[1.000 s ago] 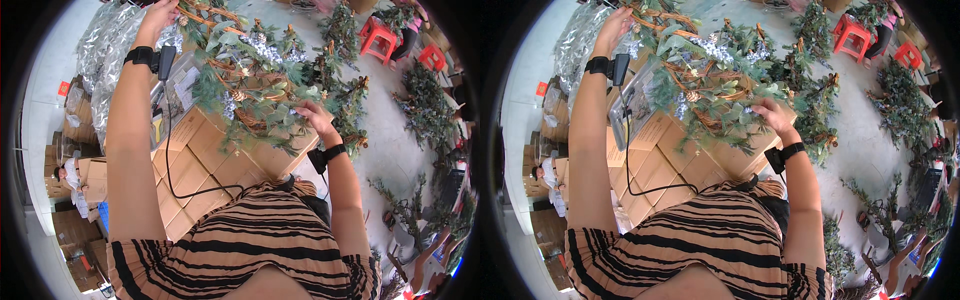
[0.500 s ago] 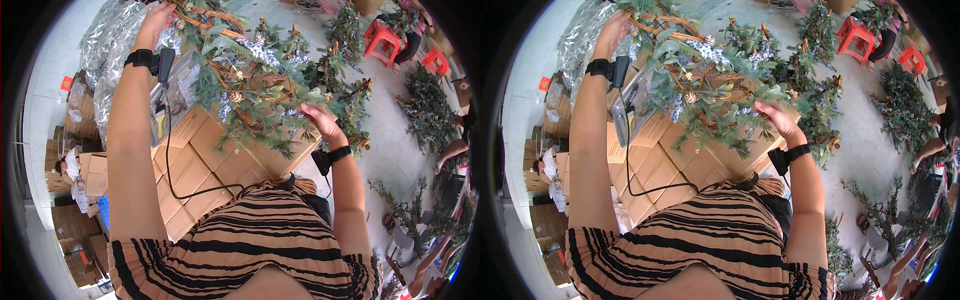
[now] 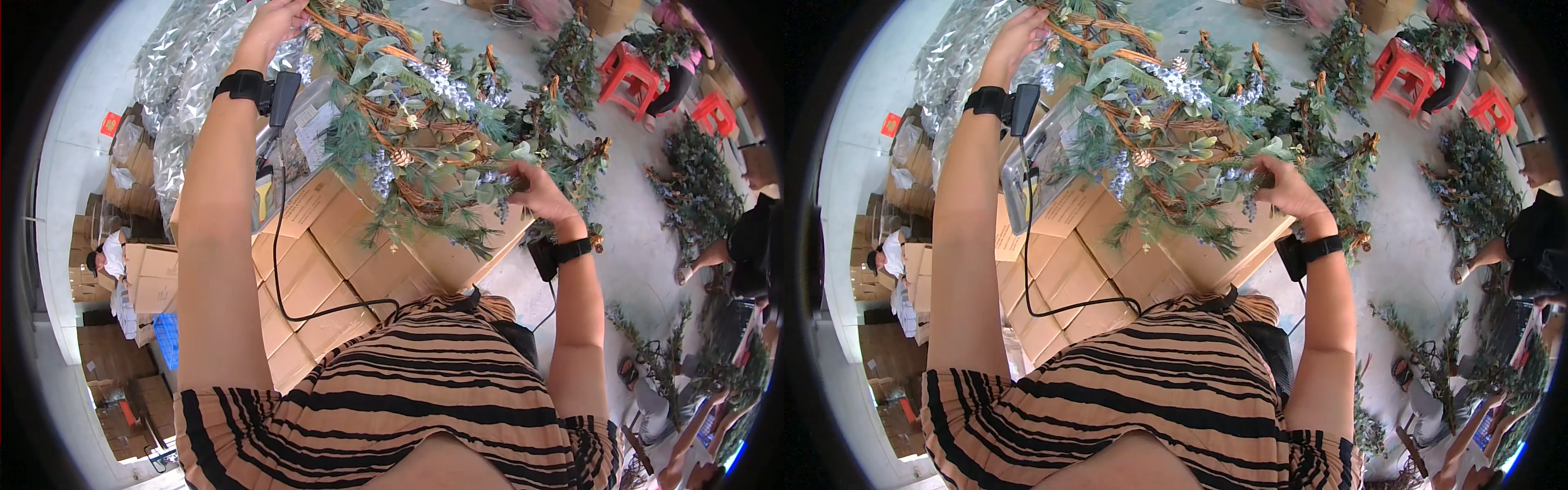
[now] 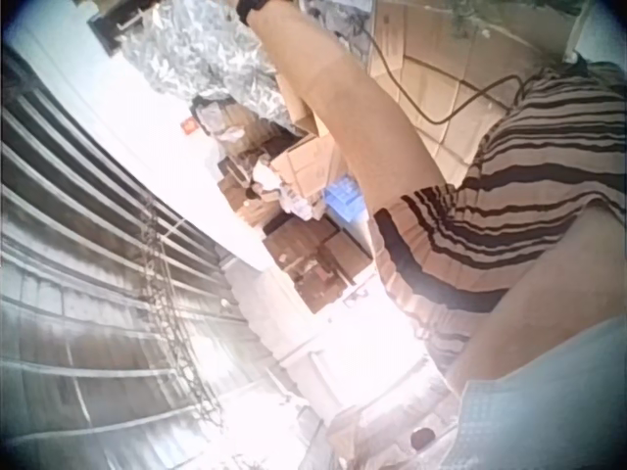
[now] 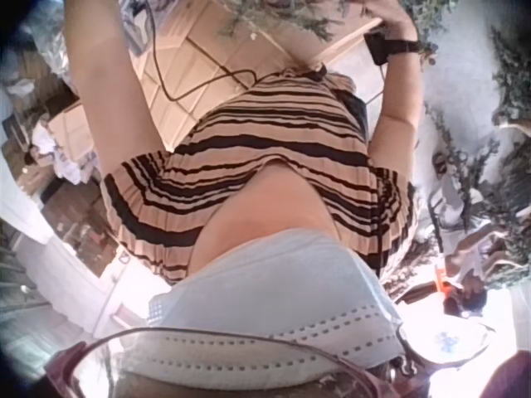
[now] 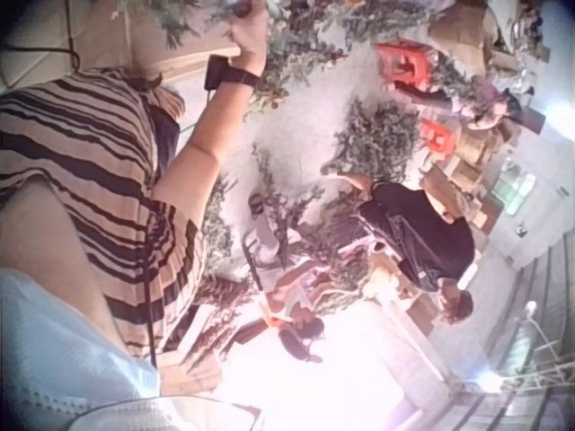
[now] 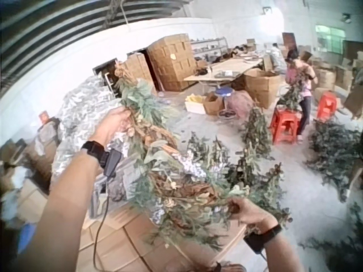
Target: The recorder is inspecting and assembling decorative floral/evergreen wreaths in a warehouse or workshop environment.
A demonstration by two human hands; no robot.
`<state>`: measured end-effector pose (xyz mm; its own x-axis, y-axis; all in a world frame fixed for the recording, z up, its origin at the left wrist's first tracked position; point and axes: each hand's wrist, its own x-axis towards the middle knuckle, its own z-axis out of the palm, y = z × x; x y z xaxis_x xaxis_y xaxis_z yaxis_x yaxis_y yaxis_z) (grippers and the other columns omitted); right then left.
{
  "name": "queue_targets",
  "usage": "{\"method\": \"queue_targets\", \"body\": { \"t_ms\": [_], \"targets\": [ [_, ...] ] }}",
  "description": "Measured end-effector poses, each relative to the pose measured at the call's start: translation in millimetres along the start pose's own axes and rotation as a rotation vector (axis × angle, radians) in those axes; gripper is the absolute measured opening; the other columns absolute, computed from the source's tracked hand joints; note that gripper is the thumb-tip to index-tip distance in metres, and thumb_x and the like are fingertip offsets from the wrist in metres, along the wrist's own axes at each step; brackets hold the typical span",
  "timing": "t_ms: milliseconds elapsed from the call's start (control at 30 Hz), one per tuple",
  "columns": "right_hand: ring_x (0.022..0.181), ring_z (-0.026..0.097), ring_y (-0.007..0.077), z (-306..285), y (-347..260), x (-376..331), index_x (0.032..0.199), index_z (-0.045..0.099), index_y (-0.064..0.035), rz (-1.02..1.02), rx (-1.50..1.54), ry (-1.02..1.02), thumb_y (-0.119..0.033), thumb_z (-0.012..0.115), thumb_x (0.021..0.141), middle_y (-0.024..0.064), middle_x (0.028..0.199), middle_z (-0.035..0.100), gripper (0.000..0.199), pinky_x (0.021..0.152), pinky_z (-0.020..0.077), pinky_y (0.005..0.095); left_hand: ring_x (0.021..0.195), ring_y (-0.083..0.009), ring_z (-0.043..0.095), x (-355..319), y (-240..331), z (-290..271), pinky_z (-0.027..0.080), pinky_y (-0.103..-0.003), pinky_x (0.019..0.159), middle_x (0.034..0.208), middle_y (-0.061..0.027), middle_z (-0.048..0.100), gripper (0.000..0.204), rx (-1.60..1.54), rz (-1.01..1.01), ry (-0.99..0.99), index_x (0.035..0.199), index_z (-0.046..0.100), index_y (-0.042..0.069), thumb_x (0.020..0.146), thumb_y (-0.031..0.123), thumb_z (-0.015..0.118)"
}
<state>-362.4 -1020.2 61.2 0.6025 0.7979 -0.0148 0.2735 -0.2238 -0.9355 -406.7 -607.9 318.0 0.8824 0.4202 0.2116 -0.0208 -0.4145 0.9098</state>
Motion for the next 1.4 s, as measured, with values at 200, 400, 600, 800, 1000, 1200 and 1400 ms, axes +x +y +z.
{"method": "queue_targets", "body": {
  "t_ms": [200,400,600,800,1000,1200,1400],
  "targets": [
    [0.081,0.057,0.0212,-14,-9,24,0.109,0.061,-0.0001,-0.044,-0.137,-0.040,0.000,0.064,0.064,0.0094,0.087,0.062,0.045,0.076,0.0469,0.0323,0.057,-0.0100,0.049,7,-2,-14,0.040,-0.023,0.053,0.071,0.0004,0.054,0.016,-0.050,0.020,-0.116,0.105,0.057,0.006,0.096,0.016,0.050],
    [0.078,0.059,0.0190,-13,-15,30,0.104,0.067,-0.0026,-0.034,-0.230,-0.241,-0.006,0.063,0.068,0.0080,0.081,0.064,0.036,0.073,0.0471,0.0307,0.059,-0.0102,0.049,1,8,5,0.040,-0.025,0.053,0.073,-0.0006,0.053,0.020,-0.019,0.033,-0.057,0.111,0.054,0.002,0.096,0.014,0.048],
    [0.083,0.061,0.0184,25,18,23,0.104,0.066,0.0045,0.048,0.032,-0.030,-0.025,0.060,0.087,0.0116,0.093,0.068,0.035,0.077,0.0476,0.0305,0.063,-0.0099,0.051,0,19,26,0.042,-0.024,0.055,0.078,0.0001,0.055,0.019,-0.008,0.012,-0.011,0.111,0.054,0.002,0.096,0.014,0.048],
    [0.085,0.061,0.0191,58,11,7,0.113,0.061,0.0057,0.120,0.222,0.075,-0.042,0.070,0.083,0.0134,0.097,0.067,0.057,0.079,0.0478,0.0311,0.063,-0.0095,0.050,9,17,34,0.042,-0.024,0.055,0.079,0.0002,0.056,0.016,0.011,0.037,-0.062,0.105,0.056,0.004,0.097,0.015,0.048],
    [0.087,0.059,0.0177,64,11,1,0.115,0.060,0.0070,0.074,0.081,0.124,-0.043,0.070,0.081,0.0121,0.100,0.066,0.061,0.079,0.0473,0.0324,0.054,-0.0098,0.047,20,11,28,0.037,-0.024,0.048,0.070,0.0000,0.055,0.014,0.070,0.133,-0.064,0.098,0.059,0.003,0.094,0.012,0.050],
    [0.084,0.059,0.0146,41,16,9,0.111,0.063,0.0066,0.181,0.262,0.123,-0.021,0.062,0.085,0.0092,0.093,0.067,0.038,0.078,0.0469,0.0302,0.052,-0.0096,0.046,16,13,26,0.036,-0.025,0.047,0.065,-0.0008,0.053,0.014,0.192,0.145,-0.026,0.096,0.060,0.003,0.093,0.012,0.050],
    [0.078,0.063,0.0174,40,1,6,0.101,0.069,0.0006,0.158,-0.040,0.006,-0.001,0.059,0.073,0.0105,0.089,0.069,0.029,0.072,0.0494,0.0292,0.052,-0.0097,0.044,-1,21,33,0.037,-0.024,0.048,0.066,-0.0006,0.053,0.013,0.017,0.061,0.024,0.097,0.058,0.003,0.095,0.013,0.050]
  ]
}}
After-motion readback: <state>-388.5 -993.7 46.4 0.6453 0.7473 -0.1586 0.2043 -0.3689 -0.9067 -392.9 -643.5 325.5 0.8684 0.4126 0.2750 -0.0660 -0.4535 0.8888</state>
